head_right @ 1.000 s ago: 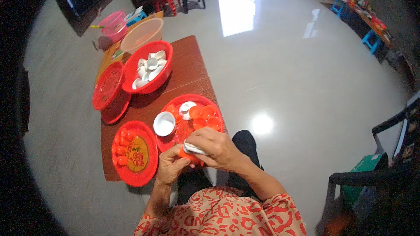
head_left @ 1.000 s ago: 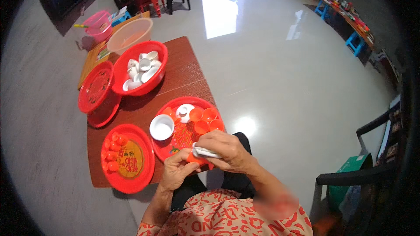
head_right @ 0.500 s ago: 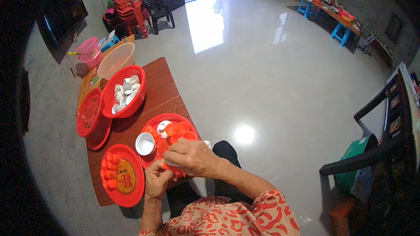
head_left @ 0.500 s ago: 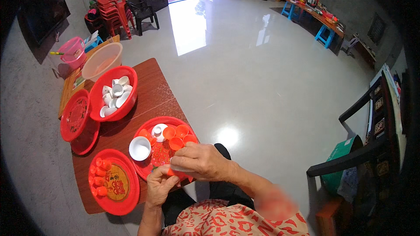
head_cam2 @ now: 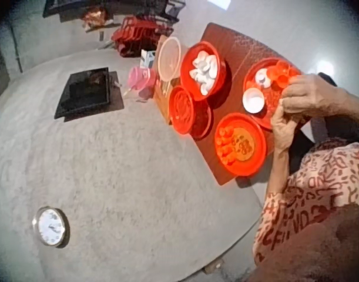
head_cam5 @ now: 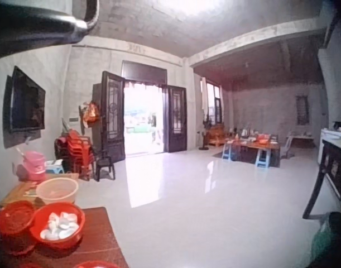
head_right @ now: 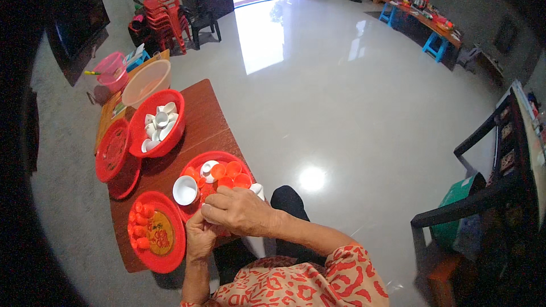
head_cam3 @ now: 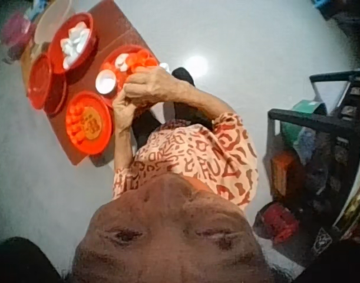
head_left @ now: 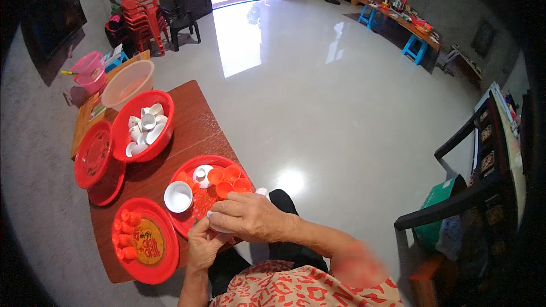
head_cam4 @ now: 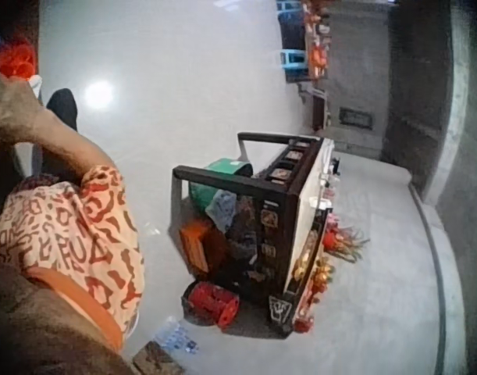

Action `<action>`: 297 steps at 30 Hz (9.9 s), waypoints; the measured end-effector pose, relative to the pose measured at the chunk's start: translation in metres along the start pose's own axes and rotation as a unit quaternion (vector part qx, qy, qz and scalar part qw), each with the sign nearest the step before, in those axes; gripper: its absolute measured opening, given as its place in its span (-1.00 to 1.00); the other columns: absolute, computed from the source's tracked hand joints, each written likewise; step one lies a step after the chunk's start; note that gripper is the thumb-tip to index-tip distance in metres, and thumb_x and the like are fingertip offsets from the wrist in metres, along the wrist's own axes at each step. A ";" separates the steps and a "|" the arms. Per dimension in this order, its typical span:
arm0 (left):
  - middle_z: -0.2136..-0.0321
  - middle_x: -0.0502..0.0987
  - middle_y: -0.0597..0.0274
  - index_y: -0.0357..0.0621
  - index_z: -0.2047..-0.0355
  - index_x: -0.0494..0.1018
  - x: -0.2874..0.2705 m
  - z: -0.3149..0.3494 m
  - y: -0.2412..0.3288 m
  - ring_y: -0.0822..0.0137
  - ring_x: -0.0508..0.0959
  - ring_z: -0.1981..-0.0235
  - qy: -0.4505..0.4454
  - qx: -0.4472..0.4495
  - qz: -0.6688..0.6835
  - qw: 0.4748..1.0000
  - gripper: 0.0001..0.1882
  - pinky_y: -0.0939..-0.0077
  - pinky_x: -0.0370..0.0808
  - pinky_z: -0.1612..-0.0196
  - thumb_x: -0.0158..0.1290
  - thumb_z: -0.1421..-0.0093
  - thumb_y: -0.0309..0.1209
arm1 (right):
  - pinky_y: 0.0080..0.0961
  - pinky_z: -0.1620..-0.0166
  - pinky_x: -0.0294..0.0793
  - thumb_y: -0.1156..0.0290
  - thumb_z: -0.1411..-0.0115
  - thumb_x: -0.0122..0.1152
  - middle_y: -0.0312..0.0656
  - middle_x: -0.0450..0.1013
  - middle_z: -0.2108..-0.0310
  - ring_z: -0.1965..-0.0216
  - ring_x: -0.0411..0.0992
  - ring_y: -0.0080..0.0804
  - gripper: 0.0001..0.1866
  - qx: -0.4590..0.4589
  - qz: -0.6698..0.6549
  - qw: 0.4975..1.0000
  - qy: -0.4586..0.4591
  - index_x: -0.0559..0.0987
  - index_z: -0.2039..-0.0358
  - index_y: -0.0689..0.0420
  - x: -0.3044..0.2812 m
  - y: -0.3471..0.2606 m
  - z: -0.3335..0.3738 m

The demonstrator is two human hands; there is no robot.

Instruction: The person wipes small orange plastic cups with a white cloth, handling them one at a time. They pick up each cup from a red tray, wipe it thoroughly, and place it onto another red tray. The process is repeated for multiple cups throughout the video.

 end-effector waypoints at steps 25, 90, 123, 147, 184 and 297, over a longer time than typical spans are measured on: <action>0.32 0.55 0.20 -0.23 0.35 0.50 -0.026 0.010 -0.013 0.39 0.53 0.26 -0.042 0.028 0.011 0.999 -0.76 0.42 0.47 0.12 0.24 0.08 -0.55 | -0.30 0.18 0.48 0.45 0.03 0.28 -0.11 0.52 0.27 0.24 0.49 -0.15 -0.68 0.128 -0.107 0.983 -0.081 0.55 0.19 0.13 0.000 0.038 0.015; 0.16 0.51 0.23 -0.16 0.22 0.41 -0.018 -0.005 -0.019 0.36 0.51 0.10 -0.064 -0.033 0.295 0.953 -0.79 0.38 0.47 -0.03 0.15 -0.15 -0.46 | -0.45 0.07 0.40 0.67 0.14 0.23 -0.15 0.31 0.21 0.14 0.38 -0.29 -0.60 0.105 -0.352 0.929 -0.047 0.60 0.21 0.11 -0.004 0.023 0.012; 0.17 0.54 0.26 -0.18 0.16 0.47 0.003 -0.012 -0.014 0.47 0.51 0.17 0.184 0.050 0.289 0.938 -0.81 0.59 0.46 0.08 -0.04 -0.31 -0.37 | -0.53 0.32 0.42 0.69 0.22 0.34 -0.12 0.38 0.28 0.34 0.43 -0.33 -0.58 0.168 -0.063 0.951 0.251 0.61 0.24 0.17 0.039 -0.011 -0.002; 0.21 0.55 0.24 -0.18 0.19 0.47 0.003 -0.008 -0.010 0.44 0.53 0.20 0.188 0.059 0.269 0.943 -0.86 0.58 0.42 0.22 -0.01 -0.28 -0.44 | -0.47 0.36 0.39 0.54 0.25 0.40 -0.11 0.28 0.23 0.29 0.34 -0.27 -0.62 0.107 0.104 0.964 0.219 0.59 0.30 0.11 0.040 -0.008 0.019; 0.25 0.55 0.14 -0.27 0.19 0.42 -0.010 -0.006 -0.006 0.41 0.54 0.32 0.136 0.088 0.159 0.974 -0.81 0.53 0.52 0.19 0.08 -0.17 -0.57 | -0.46 0.26 0.43 0.67 0.12 0.22 -0.14 0.40 0.29 0.29 0.42 -0.28 -0.66 0.184 -0.231 0.955 0.039 0.54 0.25 0.20 0.006 0.011 0.020; 0.25 0.52 0.17 -0.30 0.24 0.48 -0.005 0.009 0.015 0.39 0.51 0.21 -0.003 0.116 -0.068 0.991 -0.73 0.46 0.44 0.10 0.24 -0.03 -0.56 | -0.48 0.27 0.42 0.59 0.05 0.27 -0.15 0.42 0.30 0.30 0.44 -0.32 -0.76 0.155 -0.325 0.933 0.003 0.56 0.30 0.21 -0.015 0.014 0.016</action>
Point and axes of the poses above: each hand's wrist, its own z-axis away from the middle knuckle, its own x-axis out of the palm, y = z × x, the point moved 3 cm from there along -z, towards the middle knuckle
